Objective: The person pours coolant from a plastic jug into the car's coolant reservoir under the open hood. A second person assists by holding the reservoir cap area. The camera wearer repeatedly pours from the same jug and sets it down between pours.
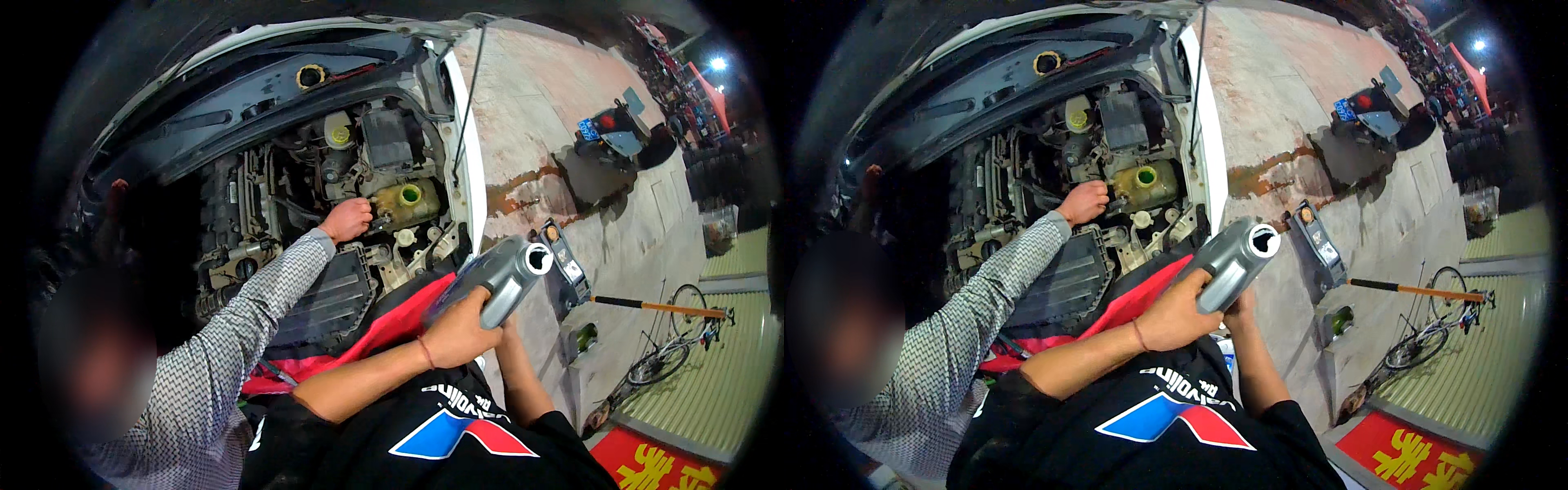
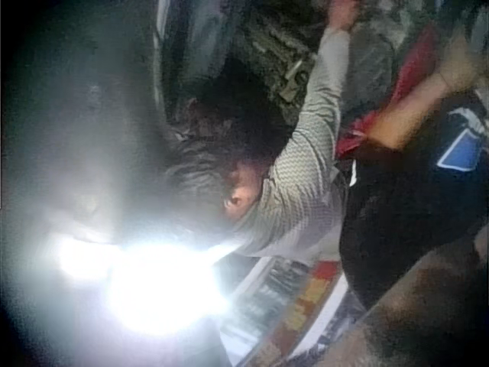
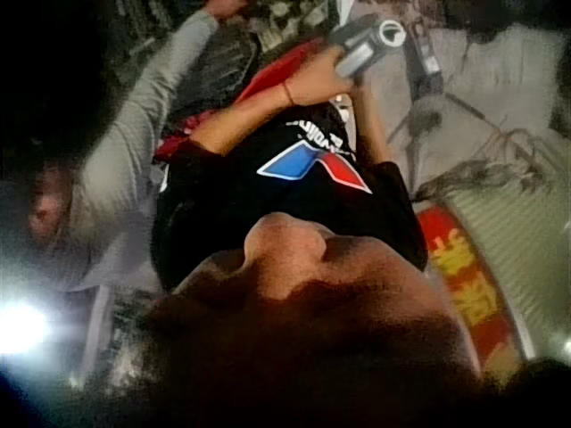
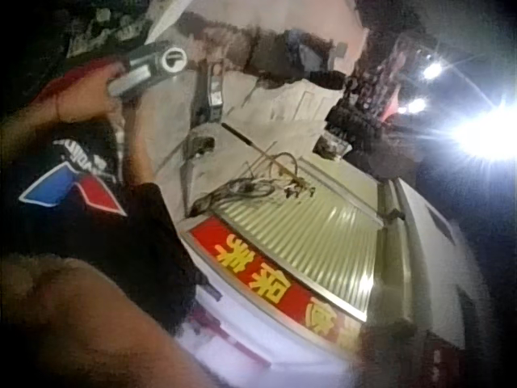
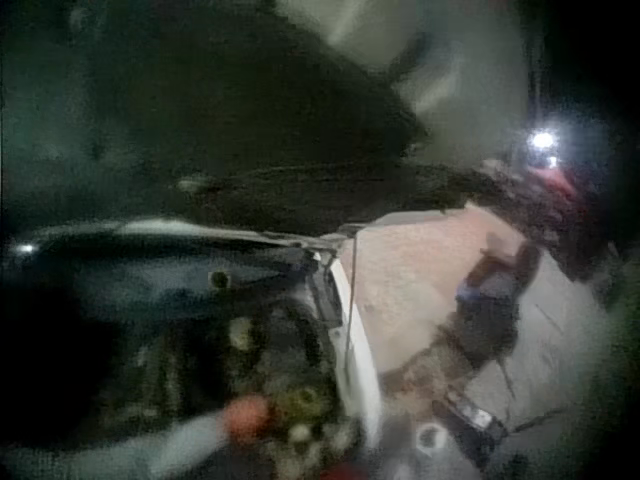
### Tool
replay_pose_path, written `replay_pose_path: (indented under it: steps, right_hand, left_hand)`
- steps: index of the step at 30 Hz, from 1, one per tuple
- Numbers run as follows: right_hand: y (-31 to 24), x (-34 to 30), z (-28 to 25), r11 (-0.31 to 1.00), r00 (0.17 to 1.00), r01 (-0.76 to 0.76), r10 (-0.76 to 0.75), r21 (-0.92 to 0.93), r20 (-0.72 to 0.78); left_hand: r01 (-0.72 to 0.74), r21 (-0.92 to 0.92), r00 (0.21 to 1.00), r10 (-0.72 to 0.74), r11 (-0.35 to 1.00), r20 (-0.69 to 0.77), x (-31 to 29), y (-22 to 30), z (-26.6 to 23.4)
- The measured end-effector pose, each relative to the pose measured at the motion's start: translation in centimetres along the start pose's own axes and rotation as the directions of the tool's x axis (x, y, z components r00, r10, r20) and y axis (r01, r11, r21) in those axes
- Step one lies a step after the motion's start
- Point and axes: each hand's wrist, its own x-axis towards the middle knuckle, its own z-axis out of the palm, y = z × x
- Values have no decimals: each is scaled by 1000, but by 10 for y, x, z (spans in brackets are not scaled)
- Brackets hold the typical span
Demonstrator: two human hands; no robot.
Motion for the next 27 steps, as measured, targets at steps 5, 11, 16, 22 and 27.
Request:
replay_pose_path:
  steps: [5, 11, 16, 22, 27]
  right_hand:
    - [-40, -95, -70, 922, 979, 68, -135, -382, -152]
    - [-48, -198, -39, 958, 995, 45, -70, -284, -78]
    - [-38, -186, -58, 994, 945, 46, -75, -97, -319]
    - [-1, -158, -169, 1000, 908, -21, 28, 20, -418]
    - [31, -144, -221, 980, 863, -38, -67, -196, -501]
  left_hand:
    - [15, 125, 997, -23, 992, 69, 4, -20, 60]
    - [-25, 372, 952, -91, 928, 292, 18, -73, 147]
    - [-68, 359, 897, -100, 931, 430, 19, -96, 197]
    - [-396, 469, 819, 74, 789, 569, 9, -133, 245]
    - [-5, 643, 974, -143, 765, 177, 24, -127, 175]
